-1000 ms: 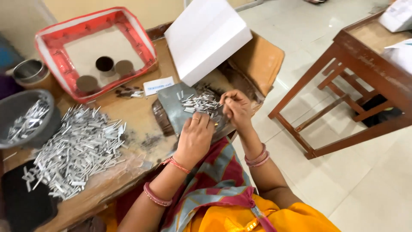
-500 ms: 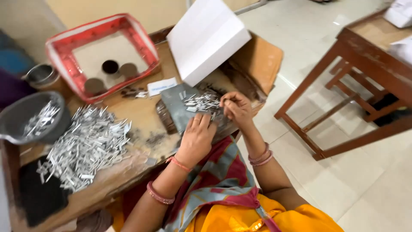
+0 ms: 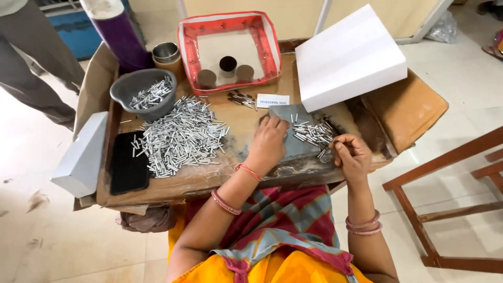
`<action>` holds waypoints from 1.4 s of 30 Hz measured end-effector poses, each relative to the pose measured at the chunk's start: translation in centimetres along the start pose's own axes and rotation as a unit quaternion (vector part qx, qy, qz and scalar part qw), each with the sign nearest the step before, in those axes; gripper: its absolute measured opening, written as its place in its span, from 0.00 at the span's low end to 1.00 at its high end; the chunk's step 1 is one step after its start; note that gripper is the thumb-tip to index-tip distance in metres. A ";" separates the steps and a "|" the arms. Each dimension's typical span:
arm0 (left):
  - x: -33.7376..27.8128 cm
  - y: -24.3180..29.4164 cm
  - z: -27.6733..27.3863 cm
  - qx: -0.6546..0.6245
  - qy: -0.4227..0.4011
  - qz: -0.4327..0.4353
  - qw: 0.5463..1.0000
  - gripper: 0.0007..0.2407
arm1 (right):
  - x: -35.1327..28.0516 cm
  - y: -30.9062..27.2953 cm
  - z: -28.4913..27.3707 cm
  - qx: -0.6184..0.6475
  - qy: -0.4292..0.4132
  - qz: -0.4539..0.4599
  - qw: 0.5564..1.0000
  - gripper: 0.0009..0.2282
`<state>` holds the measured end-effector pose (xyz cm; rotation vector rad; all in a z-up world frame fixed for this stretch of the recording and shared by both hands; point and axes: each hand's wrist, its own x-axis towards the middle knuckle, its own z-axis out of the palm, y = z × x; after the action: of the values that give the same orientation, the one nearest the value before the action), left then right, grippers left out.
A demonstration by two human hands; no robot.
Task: The recorder sorts small metal pins and places them into a specialized metal fixture at a workbench.
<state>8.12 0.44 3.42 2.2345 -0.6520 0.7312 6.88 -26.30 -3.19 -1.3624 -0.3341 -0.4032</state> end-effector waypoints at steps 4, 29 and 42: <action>-0.5 2.5 -2.5 0.018 0.015 0.030 0.999 0.17 | -0.5 0.6 0.6 0.043 0.004 0.060 0.997 0.02; -7.0 3.2 0.2 -0.640 -0.067 -0.307 0.701 0.01 | -5.2 -7.3 9.6 -0.094 -0.112 -0.085 0.986 0.11; -0.1 2.0 -1.0 0.059 0.102 -0.015 0.993 0.19 | -2.3 -3.9 9.3 -0.104 -0.086 -0.029 0.990 0.02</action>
<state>6.46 -0.12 4.84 2.2311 -0.4849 0.9909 3.04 -17.60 0.86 -1.5995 -0.4853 -0.3762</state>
